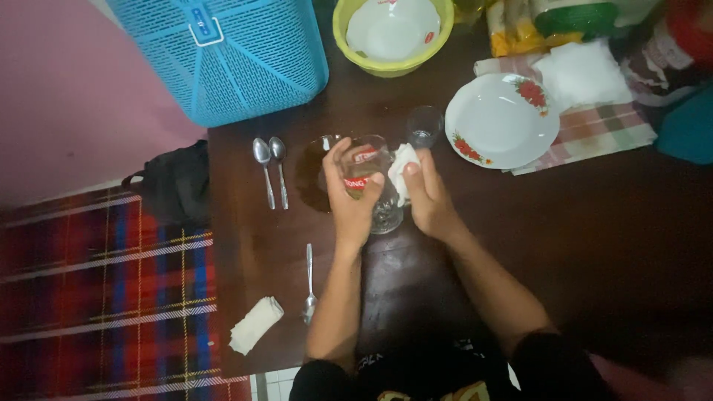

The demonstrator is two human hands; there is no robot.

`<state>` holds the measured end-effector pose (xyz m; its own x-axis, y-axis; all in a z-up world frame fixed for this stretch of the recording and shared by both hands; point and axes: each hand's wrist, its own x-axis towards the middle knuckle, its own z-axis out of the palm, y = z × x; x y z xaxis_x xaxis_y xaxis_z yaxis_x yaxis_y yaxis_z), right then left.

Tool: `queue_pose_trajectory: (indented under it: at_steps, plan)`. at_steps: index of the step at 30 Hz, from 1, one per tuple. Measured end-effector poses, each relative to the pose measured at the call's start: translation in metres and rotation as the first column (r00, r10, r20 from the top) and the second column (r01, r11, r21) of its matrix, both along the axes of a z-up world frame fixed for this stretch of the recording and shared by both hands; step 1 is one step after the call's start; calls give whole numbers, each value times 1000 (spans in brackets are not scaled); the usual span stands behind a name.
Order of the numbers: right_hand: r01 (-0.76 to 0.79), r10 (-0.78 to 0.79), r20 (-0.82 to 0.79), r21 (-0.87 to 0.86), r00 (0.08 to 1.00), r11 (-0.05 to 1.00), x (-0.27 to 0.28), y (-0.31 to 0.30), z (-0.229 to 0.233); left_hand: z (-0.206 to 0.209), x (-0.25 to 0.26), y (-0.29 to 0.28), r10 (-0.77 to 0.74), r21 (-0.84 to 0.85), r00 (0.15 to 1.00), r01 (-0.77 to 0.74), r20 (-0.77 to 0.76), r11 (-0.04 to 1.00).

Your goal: The person wipes a glass mug and a metal spoon with a white cloth on a wooden table. The person rotates the mug to wipe all sides and then wipes the spoon before placing both items back on the table.

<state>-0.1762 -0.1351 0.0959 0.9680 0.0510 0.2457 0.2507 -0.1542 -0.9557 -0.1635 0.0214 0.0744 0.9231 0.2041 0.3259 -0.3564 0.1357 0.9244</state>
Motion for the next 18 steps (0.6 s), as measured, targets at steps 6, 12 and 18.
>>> queue_pose_trajectory:
  at_steps: [6,12,18]
  plan:
    - [88,-90,-95,-25,991,996,18,-9,5,3,-1,-7,-61,48,998,62,-16,997]
    - [-69,64,-135,-35,989,997,31,-21,-30,-17,10,-17,96,17,995,-96,13,995]
    - [16,-23,-108,-65,994,998,38,-49,-29,-4,-8,-34,-27,120,1000,27,1,992]
